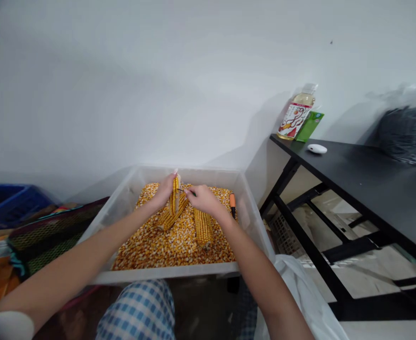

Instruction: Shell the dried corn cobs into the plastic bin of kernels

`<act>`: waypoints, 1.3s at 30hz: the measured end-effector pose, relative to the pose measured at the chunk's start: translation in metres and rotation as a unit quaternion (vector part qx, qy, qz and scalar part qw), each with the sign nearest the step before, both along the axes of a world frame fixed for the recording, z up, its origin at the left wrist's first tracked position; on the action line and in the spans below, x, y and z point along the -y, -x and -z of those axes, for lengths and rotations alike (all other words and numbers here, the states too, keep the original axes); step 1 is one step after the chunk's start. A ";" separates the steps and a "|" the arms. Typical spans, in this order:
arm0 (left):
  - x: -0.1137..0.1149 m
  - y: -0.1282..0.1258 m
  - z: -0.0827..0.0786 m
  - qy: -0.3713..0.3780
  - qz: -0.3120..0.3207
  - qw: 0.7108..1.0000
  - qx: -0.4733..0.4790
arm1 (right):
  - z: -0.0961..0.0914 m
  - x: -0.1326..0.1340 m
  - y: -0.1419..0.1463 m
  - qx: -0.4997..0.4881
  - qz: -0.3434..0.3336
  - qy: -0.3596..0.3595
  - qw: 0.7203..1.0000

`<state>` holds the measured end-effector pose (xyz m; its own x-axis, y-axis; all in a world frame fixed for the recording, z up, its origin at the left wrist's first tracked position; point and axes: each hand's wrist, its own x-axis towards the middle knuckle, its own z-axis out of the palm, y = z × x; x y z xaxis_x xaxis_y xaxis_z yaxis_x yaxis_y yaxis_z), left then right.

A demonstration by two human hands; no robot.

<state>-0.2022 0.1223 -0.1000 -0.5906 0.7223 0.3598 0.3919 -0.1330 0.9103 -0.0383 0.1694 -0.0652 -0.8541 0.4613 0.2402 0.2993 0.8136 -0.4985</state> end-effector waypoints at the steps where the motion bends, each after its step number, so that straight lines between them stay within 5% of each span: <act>1: 0.001 0.000 0.000 0.001 0.000 1.000 0.001 | 0.000 0.000 0.000 -0.001 0.000 -0.001 1.000; 28: 0.008 -0.018 -0.008 -0.002 -0.007 1.000 -0.014 | -0.002 0.014 0.002 0.022 0.056 -0.077 0.995; 34: 0.007 -0.016 -0.007 0.003 -0.018 0.999 -0.029 | 0.002 0.012 0.003 0.027 0.039 -0.006 0.999; 39: 0.008 -0.017 -0.005 0.004 -0.017 0.999 -0.037 | 0.005 0.015 0.002 0.037 0.033 -0.115 0.992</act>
<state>-0.1851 0.1145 -0.0946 -0.5861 0.7056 0.3982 0.4632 -0.1114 0.8792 -0.0401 0.1544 -0.0699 -0.8432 0.4564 0.2842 0.3837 0.8811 -0.2764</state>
